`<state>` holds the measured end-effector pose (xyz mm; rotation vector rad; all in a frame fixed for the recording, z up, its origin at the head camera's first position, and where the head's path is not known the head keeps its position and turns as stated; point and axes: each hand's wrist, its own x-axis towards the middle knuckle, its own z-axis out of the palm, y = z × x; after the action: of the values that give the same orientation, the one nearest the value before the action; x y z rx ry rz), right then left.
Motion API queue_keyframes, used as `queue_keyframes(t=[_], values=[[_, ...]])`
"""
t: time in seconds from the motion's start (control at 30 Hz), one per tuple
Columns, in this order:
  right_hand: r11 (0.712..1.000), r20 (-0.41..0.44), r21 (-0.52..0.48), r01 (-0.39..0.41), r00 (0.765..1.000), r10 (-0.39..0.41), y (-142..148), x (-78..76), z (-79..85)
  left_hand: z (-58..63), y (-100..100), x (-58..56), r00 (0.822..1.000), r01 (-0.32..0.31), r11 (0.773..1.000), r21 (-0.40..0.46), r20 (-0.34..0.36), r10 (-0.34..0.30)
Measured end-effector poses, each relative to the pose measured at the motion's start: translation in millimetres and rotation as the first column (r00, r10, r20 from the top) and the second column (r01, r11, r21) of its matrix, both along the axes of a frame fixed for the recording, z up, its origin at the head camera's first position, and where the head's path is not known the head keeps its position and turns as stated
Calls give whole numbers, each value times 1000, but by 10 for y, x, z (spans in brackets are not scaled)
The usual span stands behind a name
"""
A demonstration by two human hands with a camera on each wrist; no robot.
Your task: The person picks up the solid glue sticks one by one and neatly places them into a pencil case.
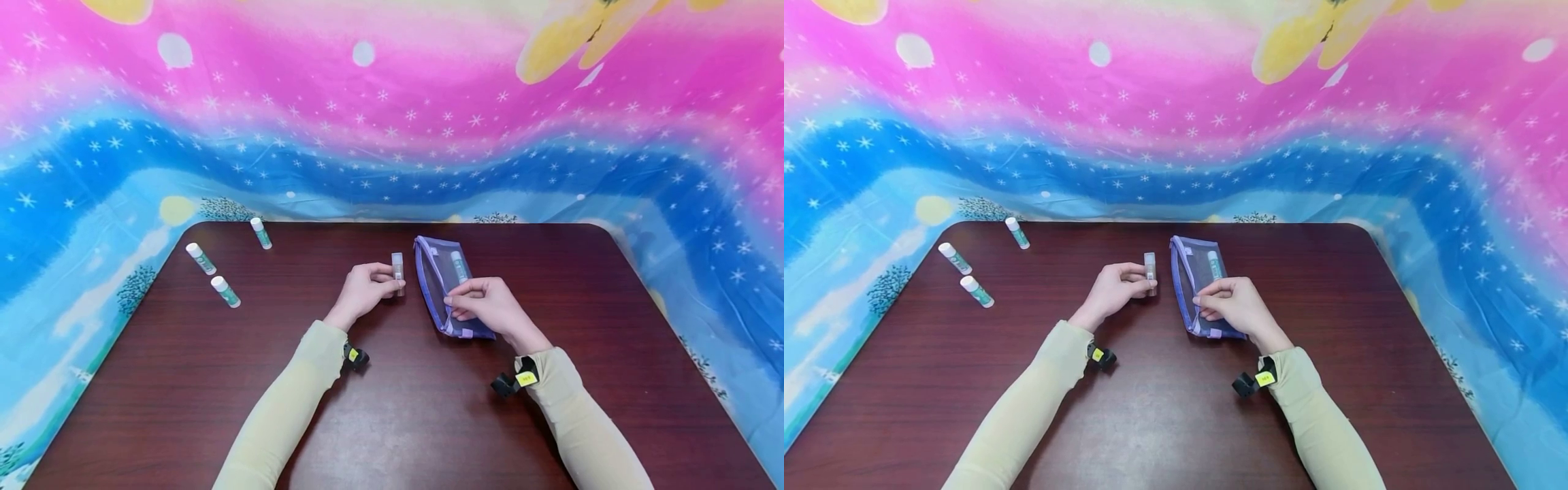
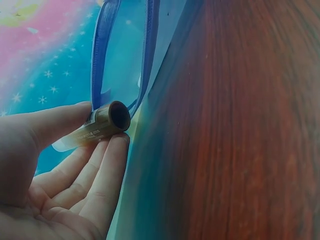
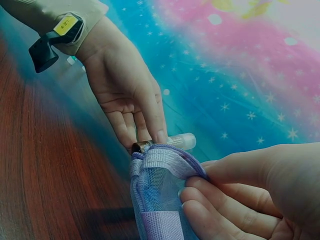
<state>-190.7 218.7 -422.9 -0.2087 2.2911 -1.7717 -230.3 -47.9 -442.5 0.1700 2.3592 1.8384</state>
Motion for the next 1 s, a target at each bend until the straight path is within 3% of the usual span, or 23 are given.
queue_keyframes(t=[0.4,1.0], values=[[1000,5,12,4,1000,-4,5,-3,6,-63,81,-24,1000,2,1000,29,6,-2],[1000,10,8,2,1000,-2,6,-1,13,-46,180,-56,998,-9,998,59,60,6]])
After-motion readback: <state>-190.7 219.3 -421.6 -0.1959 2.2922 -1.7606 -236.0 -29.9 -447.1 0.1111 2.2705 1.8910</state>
